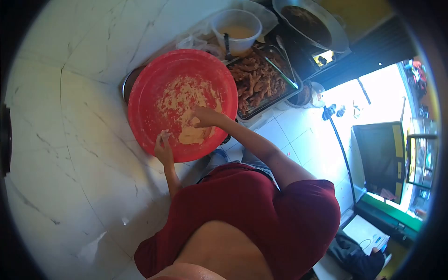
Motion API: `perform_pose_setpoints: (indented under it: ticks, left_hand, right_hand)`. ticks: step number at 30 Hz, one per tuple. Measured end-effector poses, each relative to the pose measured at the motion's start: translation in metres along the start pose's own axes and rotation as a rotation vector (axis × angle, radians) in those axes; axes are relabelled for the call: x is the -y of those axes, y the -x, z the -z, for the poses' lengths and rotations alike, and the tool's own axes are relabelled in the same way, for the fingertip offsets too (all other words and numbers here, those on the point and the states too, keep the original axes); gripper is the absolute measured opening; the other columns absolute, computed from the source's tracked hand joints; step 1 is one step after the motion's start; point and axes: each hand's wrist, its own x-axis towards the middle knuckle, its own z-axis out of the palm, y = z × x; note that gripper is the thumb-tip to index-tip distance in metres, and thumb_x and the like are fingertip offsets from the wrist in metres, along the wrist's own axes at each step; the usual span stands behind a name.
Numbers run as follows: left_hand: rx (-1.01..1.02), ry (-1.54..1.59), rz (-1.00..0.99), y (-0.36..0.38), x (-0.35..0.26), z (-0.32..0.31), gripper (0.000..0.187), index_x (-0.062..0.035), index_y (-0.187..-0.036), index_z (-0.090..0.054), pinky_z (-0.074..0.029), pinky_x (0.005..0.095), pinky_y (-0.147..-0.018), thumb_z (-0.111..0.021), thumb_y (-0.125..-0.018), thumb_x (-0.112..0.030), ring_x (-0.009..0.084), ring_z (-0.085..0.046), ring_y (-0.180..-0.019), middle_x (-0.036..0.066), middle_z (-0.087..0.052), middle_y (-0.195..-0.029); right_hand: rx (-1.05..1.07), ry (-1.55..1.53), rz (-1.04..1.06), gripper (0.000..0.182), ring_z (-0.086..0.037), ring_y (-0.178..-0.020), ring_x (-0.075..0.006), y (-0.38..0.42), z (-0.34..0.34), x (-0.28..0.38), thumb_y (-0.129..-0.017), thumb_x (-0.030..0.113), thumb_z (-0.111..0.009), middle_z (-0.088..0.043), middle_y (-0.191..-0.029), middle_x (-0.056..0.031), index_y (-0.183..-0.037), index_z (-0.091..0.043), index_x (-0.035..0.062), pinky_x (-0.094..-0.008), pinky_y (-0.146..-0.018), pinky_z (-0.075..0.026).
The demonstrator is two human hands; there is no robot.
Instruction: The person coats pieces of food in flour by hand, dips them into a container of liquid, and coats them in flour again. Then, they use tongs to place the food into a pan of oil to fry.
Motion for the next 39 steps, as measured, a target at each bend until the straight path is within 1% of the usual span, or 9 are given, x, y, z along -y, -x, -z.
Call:
perform_pose_setpoints:
  ticks: [1, 4, 7, 13, 17, 27, 34, 37, 39]
  left_hand:
    - [0.026, -0.026, -0.004, -0.001, -0.002, 0.0, 0.032, 0.0009, -0.099, -0.063, -0.046, 0.0278, -0.081, -0.046, -0.095, -0.027, 0.0165, -0.063, -0.085, 0.009, -0.066, -0.09]
    - [0.061, 0.01, -0.003, -0.001, -0.002, -0.006, 0.033, 0.0025, -0.103, -0.061, -0.046, 0.0277, -0.083, -0.047, -0.094, -0.026, 0.0163, -0.061, -0.09, 0.01, -0.065, -0.096]
    - [0.078, 0.179, -0.004, 0.003, -0.003, -0.034, 0.034, 0.0037, -0.107, -0.059, -0.045, 0.0283, -0.086, -0.049, -0.093, -0.026, 0.017, -0.059, -0.095, 0.011, -0.062, -0.102]
    - [0.248, 0.106, -0.204, 0.019, -0.074, -0.162, 0.042, 0.0036, -0.118, -0.05, -0.039, 0.0344, -0.094, -0.056, -0.089, -0.026, 0.0248, -0.05, -0.109, 0.016, -0.051, -0.117]
    - [0.114, -0.097, -0.467, 0.016, -0.126, -0.25, 0.063, 0.0067, -0.128, -0.036, -0.035, 0.0414, -0.099, -0.06, -0.086, -0.034, 0.0348, -0.041, -0.119, 0.024, -0.041, -0.127]
    - [-0.069, -0.324, -0.396, -0.001, -0.14, -0.291, 0.073, 0.01, -0.128, -0.033, -0.035, 0.0446, -0.099, -0.061, -0.083, -0.041, 0.0389, -0.041, -0.119, 0.028, -0.04, -0.127]
    - [-0.045, -0.339, -0.427, -0.004, -0.132, -0.293, 0.072, 0.0101, -0.127, -0.035, -0.033, 0.0453, -0.102, -0.059, -0.084, -0.043, 0.0389, -0.037, -0.122, 0.028, -0.038, -0.128]
    - [-0.028, -0.309, -0.422, -0.003, -0.134, -0.291, 0.069, 0.0092, -0.126, -0.036, -0.033, 0.0449, -0.102, -0.059, -0.085, -0.041, 0.039, -0.037, -0.121, 0.028, -0.037, -0.129]
    - [-0.028, -0.291, -0.45, -0.002, -0.133, -0.29, 0.068, 0.0089, -0.126, -0.035, -0.033, 0.0458, -0.101, -0.059, -0.085, -0.04, 0.0394, -0.038, -0.121, 0.028, -0.037, -0.128]
  right_hand:
    - [0.111, 0.136, -0.008, 0.035, -0.053, -0.107, -0.0282, 0.008, 0.011, 0.0, -0.081, 0.032, -0.063, -0.056, -0.115, -0.0144, -0.105, -0.062, 0.0063, -0.0379, -0.09, -0.042]
    - [-0.28, -0.309, 0.031, 0.028, -0.054, -0.105, -0.0271, 0.044, 0.055, 0.017, -0.083, 0.025, -0.062, -0.057, -0.111, -0.0142, -0.103, -0.063, 0.0066, -0.0365, -0.09, -0.042]
    - [-0.636, -0.3, 0.088, 0.023, -0.056, -0.093, -0.0263, 0.092, 0.107, -0.013, -0.084, 0.025, -0.06, -0.058, -0.102, -0.0122, -0.101, -0.065, 0.009, -0.0353, -0.082, -0.045]
    - [-0.991, -0.132, -0.446, 0.029, -0.053, -0.099, -0.0312, 0.204, 0.155, -0.167, -0.079, 0.024, -0.064, -0.056, -0.106, -0.0155, -0.104, -0.064, 0.0081, -0.0371, -0.087, -0.043]
    - [-0.934, 0.196, -0.57, 0.035, -0.043, -0.113, -0.0356, 0.234, 0.153, -0.247, -0.075, 0.031, -0.068, -0.047, -0.118, -0.0185, -0.104, -0.065, 0.0105, -0.0423, -0.096, -0.036]
    - [-0.824, 0.234, -0.526, 0.038, -0.039, -0.115, -0.0367, 0.237, 0.173, -0.263, -0.058, 0.036, -0.078, -0.044, -0.122, -0.0203, -0.082, -0.069, 0.0072, -0.0432, -0.096, -0.036]
    - [-0.769, 0.148, -0.714, 0.054, -0.055, -0.098, -0.0334, 0.227, 0.189, -0.243, -0.056, 0.048, -0.077, -0.06, -0.095, -0.0217, -0.073, -0.063, -0.0009, -0.0387, -0.084, -0.046]
    - [-0.618, -0.025, -0.853, 0.058, -0.058, -0.096, -0.035, 0.229, 0.208, -0.211, -0.058, 0.05, -0.074, -0.059, -0.102, -0.0229, -0.085, -0.065, -0.0002, -0.0408, -0.083, -0.047]
    - [-0.81, 0.015, -0.791, 0.064, -0.06, -0.094, -0.0339, 0.226, 0.196, -0.222, -0.057, 0.05, -0.075, -0.06, -0.102, -0.0217, -0.095, -0.063, 0.0004, -0.0403, -0.082, -0.048]
